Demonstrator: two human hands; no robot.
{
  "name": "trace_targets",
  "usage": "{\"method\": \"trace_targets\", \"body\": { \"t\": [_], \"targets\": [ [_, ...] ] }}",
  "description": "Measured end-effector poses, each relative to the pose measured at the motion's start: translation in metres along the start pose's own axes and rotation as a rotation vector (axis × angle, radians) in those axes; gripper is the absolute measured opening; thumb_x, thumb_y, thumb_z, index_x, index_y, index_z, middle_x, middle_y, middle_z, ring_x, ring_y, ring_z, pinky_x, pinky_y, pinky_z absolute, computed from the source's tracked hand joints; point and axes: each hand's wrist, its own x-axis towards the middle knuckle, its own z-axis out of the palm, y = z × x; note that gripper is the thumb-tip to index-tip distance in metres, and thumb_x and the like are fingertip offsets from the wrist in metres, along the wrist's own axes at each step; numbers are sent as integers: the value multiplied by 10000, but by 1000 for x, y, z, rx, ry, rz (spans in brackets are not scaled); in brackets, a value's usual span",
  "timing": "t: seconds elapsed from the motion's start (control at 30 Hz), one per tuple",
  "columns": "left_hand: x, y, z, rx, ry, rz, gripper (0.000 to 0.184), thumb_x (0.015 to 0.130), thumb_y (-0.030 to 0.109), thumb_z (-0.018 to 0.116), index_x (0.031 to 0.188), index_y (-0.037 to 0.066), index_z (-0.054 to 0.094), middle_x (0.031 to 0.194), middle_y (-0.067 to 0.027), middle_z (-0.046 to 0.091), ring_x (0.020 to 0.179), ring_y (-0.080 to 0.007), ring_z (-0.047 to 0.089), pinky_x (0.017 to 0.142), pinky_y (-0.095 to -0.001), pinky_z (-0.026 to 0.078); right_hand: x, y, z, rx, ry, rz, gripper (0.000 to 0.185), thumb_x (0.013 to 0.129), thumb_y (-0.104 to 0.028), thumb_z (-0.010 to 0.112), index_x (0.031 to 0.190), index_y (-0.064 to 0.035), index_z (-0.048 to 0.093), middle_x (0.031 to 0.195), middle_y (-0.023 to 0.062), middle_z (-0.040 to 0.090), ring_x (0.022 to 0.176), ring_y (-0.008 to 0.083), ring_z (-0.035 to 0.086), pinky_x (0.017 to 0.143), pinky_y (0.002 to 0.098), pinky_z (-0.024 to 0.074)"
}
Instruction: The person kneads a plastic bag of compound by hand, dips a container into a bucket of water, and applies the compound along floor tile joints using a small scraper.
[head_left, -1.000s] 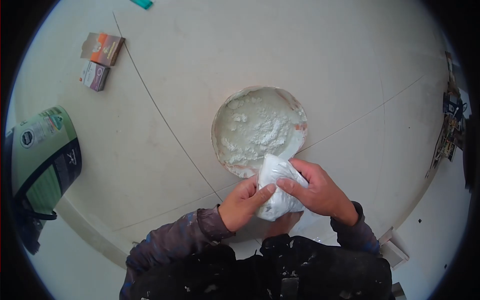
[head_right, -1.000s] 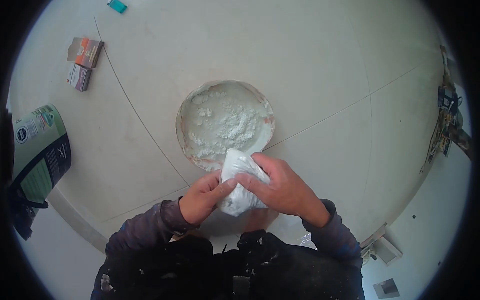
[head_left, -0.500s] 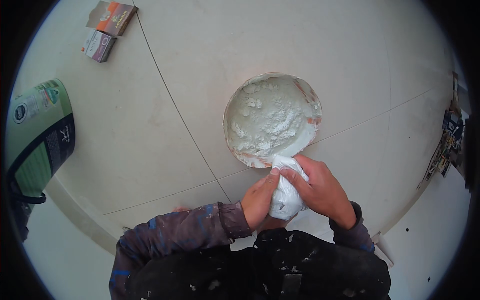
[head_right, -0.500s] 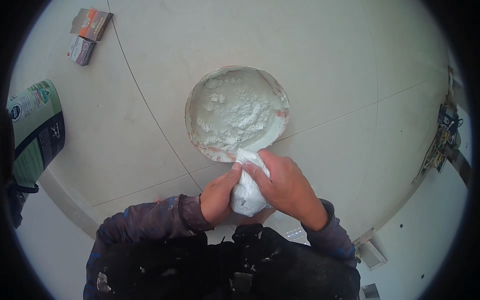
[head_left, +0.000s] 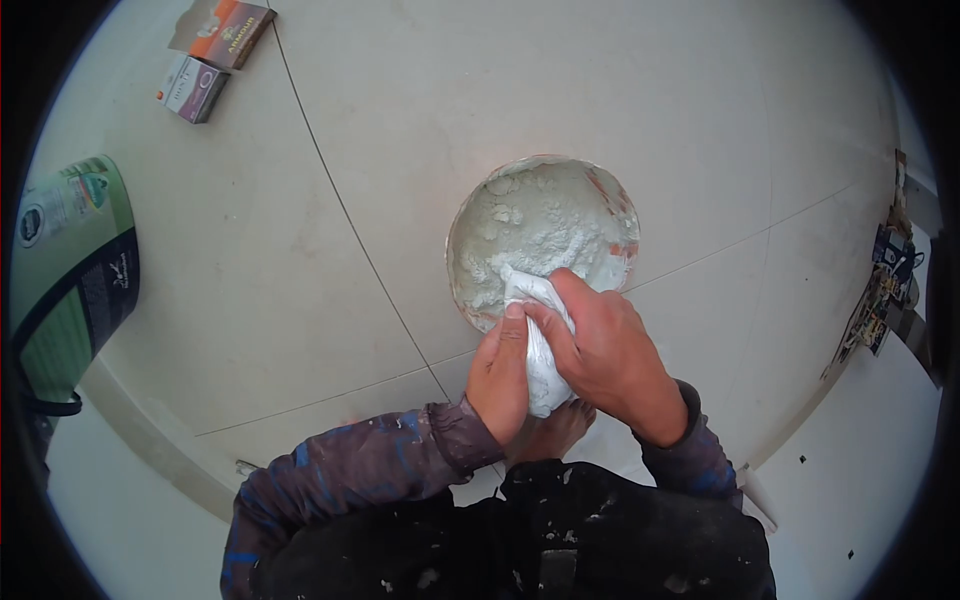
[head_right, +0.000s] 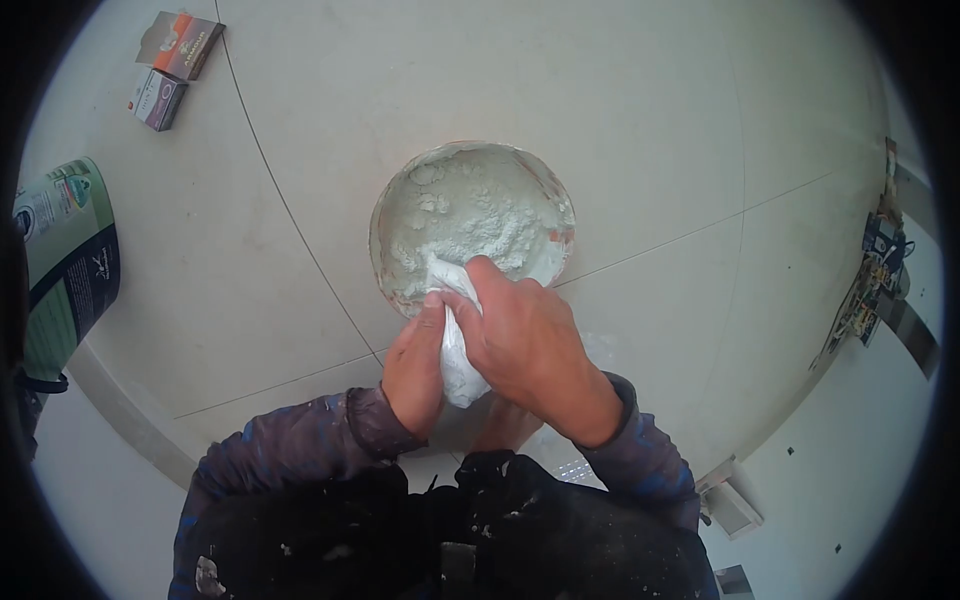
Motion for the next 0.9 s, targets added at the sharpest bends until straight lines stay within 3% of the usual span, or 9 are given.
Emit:
{"method": "trace_targets", "body": {
  "t": [0.17,0.47,0.5,0.6,0.77,0.9],
  "targets": [
    [6,15,0,-27,8,118,499,1104,437,377,1265,8,573,1126,-83,670,1014,-151,655,908,-304,523,13,-9,4,35,66,-39,261,987,-262,589,942,-14,523,635,254,592,633,484,600,575,572,449],
    [0,1,-15,85,34,53,474,1105,417,370,1215,13,591,1101,-91,675,997,-155,660,892,-306,524,5,-12,14,34,-13,3,273,976,-285,583,955,-19,530,643,253,603,662,484,615,596,587,459],
    [-2,-5,-12,90,81,70,447,1125,369,344,1221,4,584,1046,-53,647,932,-105,611,842,-286,511,0,-11,15,4,-9,-6,265,971,-283,579,970,-21,540,667,251,618,670,480,621,605,585,468],
    [-6,-10,-3,58,56,19,446,1126,363,343,1219,-2,582,1038,-52,645,941,-100,599,851,-276,504,-14,-8,12,-41,-37,61,265,973,-286,574,986,-23,543,685,246,629,675,478,624,608,576,476],
    [8,-3,12,149,-44,84,453,1118,368,360,1270,-9,560,1120,-94,661,1016,-152,648,893,-300,525,-12,-3,-13,112,120,94,350,992,-351,573,892,-18,538,647,242,587,650,478,593,589,554,454],
    [28,11,25,230,-179,195,421,1121,344,368,1282,0,549,1115,-81,656,1003,-129,638,875,-288,525,2,4,-34,129,135,125,451,1014,-388,544,796,5,508,626,253,534,613,481,537,573,538,424]
  ]
}}
